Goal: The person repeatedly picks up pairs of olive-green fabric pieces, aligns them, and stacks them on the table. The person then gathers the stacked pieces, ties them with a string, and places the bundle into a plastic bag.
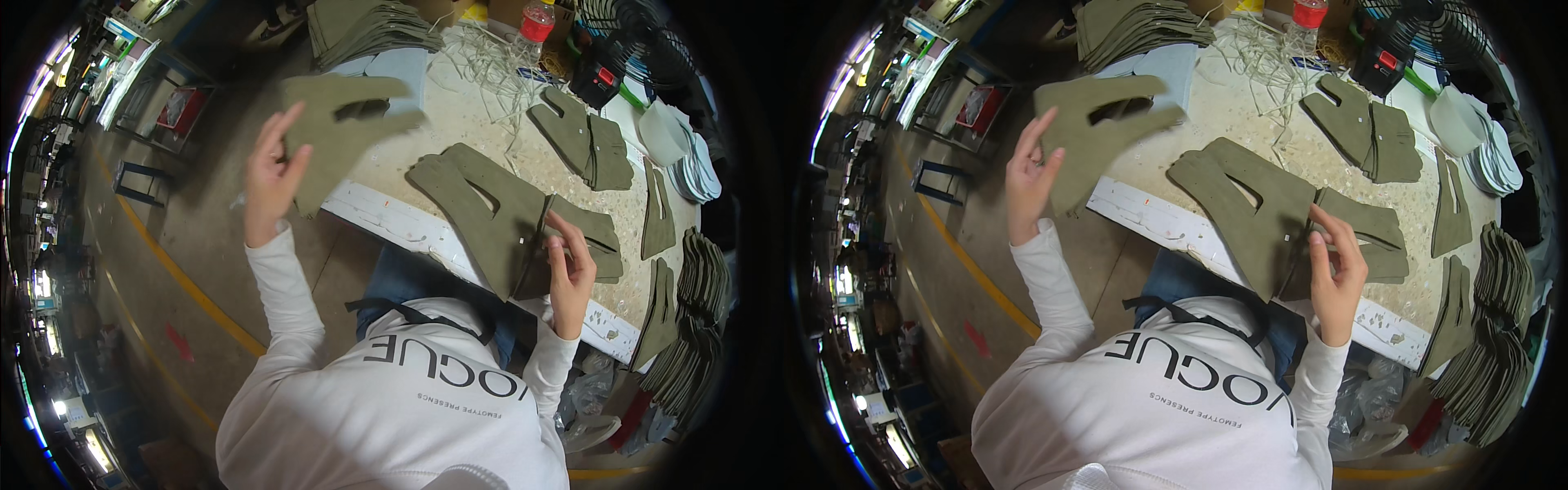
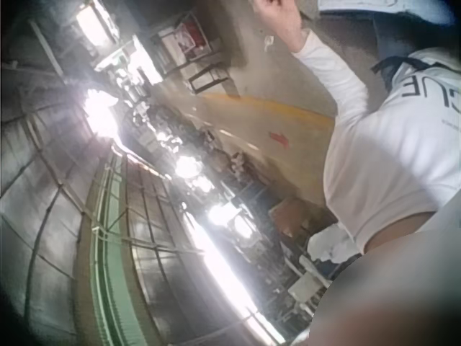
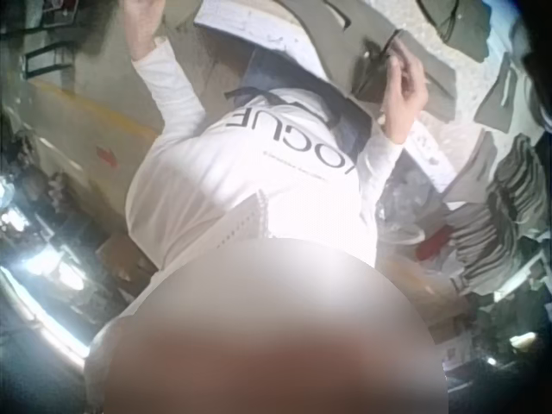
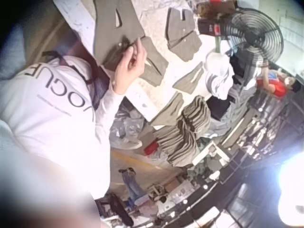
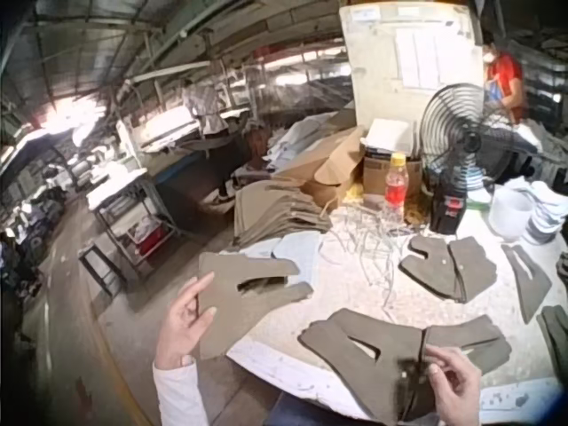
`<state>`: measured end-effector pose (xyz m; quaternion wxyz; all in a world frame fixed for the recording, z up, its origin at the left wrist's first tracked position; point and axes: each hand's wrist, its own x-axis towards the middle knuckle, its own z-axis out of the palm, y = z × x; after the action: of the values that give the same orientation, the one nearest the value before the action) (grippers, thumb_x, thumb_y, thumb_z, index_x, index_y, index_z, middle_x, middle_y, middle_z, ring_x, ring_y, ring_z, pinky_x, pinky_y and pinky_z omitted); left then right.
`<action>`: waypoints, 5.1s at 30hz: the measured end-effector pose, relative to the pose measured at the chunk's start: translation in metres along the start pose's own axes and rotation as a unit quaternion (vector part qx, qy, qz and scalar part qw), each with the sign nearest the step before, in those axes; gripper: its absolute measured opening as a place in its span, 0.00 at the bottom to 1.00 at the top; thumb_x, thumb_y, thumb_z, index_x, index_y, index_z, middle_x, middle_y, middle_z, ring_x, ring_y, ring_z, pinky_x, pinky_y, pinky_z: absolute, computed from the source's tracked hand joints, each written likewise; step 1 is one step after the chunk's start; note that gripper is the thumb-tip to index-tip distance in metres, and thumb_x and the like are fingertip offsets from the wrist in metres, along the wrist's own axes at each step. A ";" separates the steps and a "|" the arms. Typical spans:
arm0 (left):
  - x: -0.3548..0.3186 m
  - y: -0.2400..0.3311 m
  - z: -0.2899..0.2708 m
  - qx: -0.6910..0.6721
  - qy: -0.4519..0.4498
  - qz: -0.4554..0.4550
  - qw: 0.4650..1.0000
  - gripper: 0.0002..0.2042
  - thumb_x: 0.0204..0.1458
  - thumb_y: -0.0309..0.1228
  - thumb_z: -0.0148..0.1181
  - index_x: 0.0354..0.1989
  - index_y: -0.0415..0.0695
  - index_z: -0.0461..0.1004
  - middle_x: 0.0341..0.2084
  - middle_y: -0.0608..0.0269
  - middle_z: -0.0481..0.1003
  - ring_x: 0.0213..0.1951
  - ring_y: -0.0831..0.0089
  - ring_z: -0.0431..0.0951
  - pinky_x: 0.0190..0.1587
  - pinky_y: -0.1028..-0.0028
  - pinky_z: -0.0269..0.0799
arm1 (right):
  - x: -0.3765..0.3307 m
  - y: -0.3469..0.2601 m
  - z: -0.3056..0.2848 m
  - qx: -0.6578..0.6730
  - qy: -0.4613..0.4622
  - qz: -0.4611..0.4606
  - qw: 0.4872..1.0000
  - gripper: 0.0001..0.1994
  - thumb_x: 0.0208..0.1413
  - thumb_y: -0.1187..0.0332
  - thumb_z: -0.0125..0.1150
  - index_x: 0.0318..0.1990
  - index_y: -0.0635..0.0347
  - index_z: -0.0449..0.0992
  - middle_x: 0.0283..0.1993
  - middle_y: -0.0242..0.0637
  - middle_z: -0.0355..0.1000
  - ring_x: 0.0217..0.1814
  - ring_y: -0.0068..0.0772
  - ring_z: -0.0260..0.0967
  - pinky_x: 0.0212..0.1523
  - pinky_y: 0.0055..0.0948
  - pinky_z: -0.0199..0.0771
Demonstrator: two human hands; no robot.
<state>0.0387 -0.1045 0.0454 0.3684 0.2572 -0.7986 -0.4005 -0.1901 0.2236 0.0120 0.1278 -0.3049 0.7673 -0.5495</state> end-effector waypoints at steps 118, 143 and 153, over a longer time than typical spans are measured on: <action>0.135 0.097 0.247 -0.206 -0.181 0.149 0.950 0.05 0.58 0.26 0.60 0.40 0.38 0.76 0.29 0.74 0.75 0.32 0.90 0.71 0.35 0.86 0.66 | 0.137 0.078 -0.094 -0.376 0.122 -0.092 0.914 0.07 0.49 0.70 0.63 0.36 0.56 0.80 0.37 0.39 0.74 0.44 0.46 0.73 0.44 0.42 0.74; 0.028 0.103 0.131 -0.049 -0.091 0.236 0.966 0.06 0.54 0.25 0.64 0.38 0.40 0.81 0.30 0.63 0.81 0.30 0.80 0.79 0.36 0.79 0.74 | 0.028 -0.018 -0.127 -0.178 0.234 -0.196 0.935 0.08 0.54 0.77 0.63 0.41 0.59 0.83 0.38 0.31 0.78 0.36 0.17 0.72 0.30 0.15 0.65; -0.096 0.050 0.197 0.015 -0.230 0.317 0.920 0.09 0.48 0.20 0.65 0.39 0.41 0.80 0.41 0.58 0.81 0.49 0.61 0.81 0.53 0.60 0.76 | -0.065 0.030 -0.011 -0.211 0.093 -0.188 0.955 0.14 0.43 0.81 0.67 0.40 0.60 0.82 0.42 0.37 0.76 0.48 0.41 0.76 0.44 0.33 0.77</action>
<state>-0.0666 0.0787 -0.0305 0.2784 -0.1030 -0.9069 -0.2989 -0.1553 0.2776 -0.0211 -0.1168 -0.4109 0.8030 -0.4155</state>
